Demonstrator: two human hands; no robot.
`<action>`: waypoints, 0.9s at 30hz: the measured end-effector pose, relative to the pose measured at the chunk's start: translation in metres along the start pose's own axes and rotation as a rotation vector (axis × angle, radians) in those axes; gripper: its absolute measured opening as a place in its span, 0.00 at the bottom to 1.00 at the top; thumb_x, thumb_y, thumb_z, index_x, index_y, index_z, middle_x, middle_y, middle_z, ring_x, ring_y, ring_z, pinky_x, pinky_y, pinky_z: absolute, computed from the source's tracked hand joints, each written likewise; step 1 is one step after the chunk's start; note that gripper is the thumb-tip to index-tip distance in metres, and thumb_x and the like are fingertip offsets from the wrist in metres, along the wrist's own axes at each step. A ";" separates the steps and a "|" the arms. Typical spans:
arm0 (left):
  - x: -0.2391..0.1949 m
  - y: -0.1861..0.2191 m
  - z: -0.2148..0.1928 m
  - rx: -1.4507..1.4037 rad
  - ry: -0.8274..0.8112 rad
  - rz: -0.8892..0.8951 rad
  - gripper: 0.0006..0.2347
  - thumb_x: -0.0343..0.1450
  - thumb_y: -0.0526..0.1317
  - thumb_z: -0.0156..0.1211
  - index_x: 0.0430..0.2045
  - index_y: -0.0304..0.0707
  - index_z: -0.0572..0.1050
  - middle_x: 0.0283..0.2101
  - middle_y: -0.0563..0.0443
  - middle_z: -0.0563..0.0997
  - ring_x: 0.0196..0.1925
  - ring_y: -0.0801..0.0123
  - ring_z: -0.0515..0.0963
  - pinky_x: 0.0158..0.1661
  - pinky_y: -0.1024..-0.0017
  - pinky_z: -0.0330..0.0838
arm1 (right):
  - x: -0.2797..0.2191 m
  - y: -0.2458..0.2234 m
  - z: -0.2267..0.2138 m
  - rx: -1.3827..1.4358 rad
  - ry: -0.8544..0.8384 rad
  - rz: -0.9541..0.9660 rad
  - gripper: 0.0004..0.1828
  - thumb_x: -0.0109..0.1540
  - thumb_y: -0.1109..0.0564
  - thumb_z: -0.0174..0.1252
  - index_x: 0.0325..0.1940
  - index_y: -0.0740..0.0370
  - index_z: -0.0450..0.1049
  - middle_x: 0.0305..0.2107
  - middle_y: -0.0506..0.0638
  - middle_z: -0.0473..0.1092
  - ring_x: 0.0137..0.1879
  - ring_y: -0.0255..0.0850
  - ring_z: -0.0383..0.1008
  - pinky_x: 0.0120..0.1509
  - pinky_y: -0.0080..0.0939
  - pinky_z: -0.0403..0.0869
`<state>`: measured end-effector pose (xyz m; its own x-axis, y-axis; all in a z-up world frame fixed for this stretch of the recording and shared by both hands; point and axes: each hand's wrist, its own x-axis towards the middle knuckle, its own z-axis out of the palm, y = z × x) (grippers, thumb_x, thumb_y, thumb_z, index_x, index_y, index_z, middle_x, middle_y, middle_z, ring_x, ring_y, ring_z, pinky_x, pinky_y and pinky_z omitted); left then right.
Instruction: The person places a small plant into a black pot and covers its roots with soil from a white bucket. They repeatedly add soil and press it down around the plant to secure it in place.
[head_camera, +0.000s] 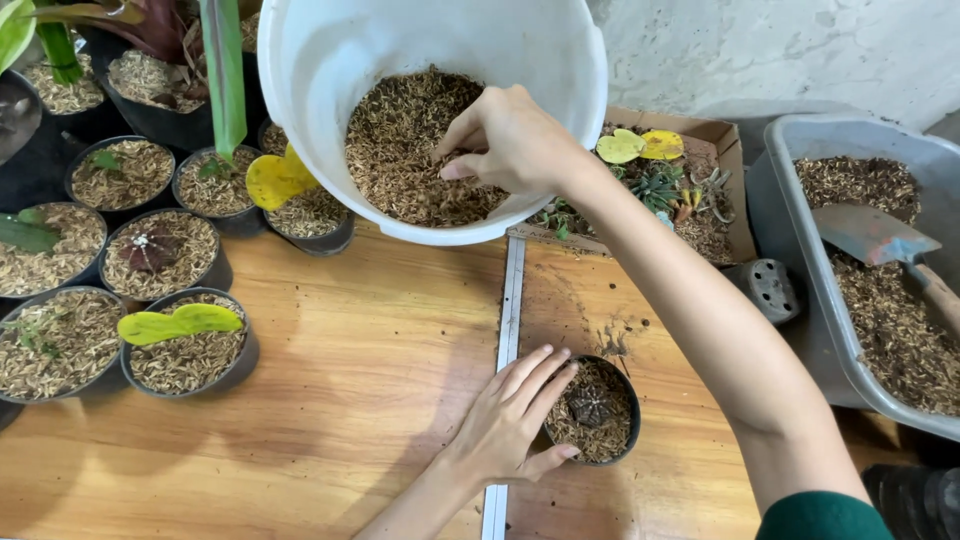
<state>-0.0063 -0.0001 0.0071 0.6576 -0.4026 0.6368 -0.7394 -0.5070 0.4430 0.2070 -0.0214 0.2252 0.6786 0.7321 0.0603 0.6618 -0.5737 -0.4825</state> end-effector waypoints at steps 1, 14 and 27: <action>0.000 -0.001 0.003 -0.002 -0.002 0.003 0.36 0.77 0.62 0.25 0.65 0.25 0.62 0.70 0.32 0.64 0.73 0.46 0.62 0.66 0.49 0.61 | -0.006 -0.001 -0.006 -0.001 0.003 0.003 0.13 0.57 0.55 0.70 0.45 0.56 0.83 0.46 0.56 0.79 0.55 0.46 0.81 0.65 0.43 0.78; -0.004 -0.008 0.013 -0.019 -0.106 -0.116 0.37 0.74 0.65 0.34 0.69 0.29 0.55 0.73 0.39 0.60 0.75 0.57 0.56 0.70 0.52 0.54 | -0.114 -0.025 -0.052 0.239 -0.015 -0.099 0.13 0.59 0.58 0.67 0.48 0.61 0.82 0.41 0.50 0.82 0.45 0.30 0.81 0.52 0.26 0.80; -0.004 -0.008 0.008 -0.111 -0.238 -0.162 0.48 0.65 0.72 0.48 0.69 0.29 0.49 0.73 0.36 0.57 0.75 0.50 0.57 0.71 0.48 0.49 | -0.242 0.037 0.023 0.248 -0.136 0.105 0.15 0.57 0.48 0.66 0.47 0.50 0.85 0.44 0.47 0.84 0.49 0.38 0.88 0.57 0.38 0.82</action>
<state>-0.0019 -0.0003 -0.0046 0.7742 -0.4968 0.3922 -0.6244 -0.4982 0.6015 0.0602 -0.2110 0.1725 0.6795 0.7253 -0.1104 0.4810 -0.5540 -0.6795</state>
